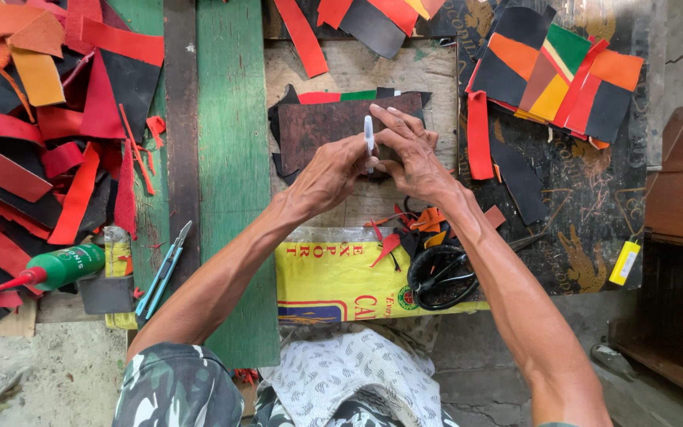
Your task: The person aligns a dark leather piece on the workbench, applies glue from a small bottle along its edge, then picks up a multicolored patchwork panel and trims black leather strips with scissors, fitting pieces together on the table.
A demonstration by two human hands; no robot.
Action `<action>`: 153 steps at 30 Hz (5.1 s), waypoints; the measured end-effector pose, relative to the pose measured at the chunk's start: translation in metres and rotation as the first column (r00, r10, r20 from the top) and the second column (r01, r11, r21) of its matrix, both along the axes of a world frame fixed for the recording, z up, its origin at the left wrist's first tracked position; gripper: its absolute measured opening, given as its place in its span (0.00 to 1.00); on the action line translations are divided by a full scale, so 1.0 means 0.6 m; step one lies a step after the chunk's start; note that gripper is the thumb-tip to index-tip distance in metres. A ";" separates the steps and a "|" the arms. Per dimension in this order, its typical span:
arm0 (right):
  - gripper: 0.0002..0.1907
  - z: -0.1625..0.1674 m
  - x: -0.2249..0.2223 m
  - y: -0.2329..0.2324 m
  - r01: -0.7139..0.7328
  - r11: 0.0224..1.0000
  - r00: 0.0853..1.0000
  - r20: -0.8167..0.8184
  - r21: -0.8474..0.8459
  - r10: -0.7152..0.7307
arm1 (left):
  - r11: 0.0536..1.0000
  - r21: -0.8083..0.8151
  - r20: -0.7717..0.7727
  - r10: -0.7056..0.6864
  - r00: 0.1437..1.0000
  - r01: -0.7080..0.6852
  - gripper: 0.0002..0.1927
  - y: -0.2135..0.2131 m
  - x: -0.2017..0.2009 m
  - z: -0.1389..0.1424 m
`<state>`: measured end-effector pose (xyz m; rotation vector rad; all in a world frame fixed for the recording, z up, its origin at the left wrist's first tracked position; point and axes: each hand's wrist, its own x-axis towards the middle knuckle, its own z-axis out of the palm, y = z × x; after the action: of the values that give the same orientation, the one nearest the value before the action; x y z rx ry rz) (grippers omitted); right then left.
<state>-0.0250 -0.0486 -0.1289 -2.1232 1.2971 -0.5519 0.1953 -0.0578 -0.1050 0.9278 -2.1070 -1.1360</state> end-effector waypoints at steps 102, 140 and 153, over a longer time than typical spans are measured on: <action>0.38 0.047 -0.003 0.006 -0.003 0.992 0.999 0.050 0.123 -0.003 | 0.756 0.520 0.214 0.337 0.917 -0.399 0.16 -0.053 0.115 0.036; 0.16 0.091 -0.030 0.176 0.544 0.836 0.829 0.203 -0.075 -0.521 | 0.665 0.423 -0.261 0.740 0.620 -0.615 0.13 -0.031 0.358 0.167; 0.13 0.072 -0.032 0.242 0.538 0.825 0.842 0.143 -0.172 -0.520 | 0.664 -0.378 0.357 0.748 0.560 -0.645 0.08 0.083 0.295 0.112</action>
<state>-0.0440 0.0966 -0.0858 -1.8446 1.8576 -1.0414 0.3723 -0.0079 -0.0381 1.8831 -1.8108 -0.2517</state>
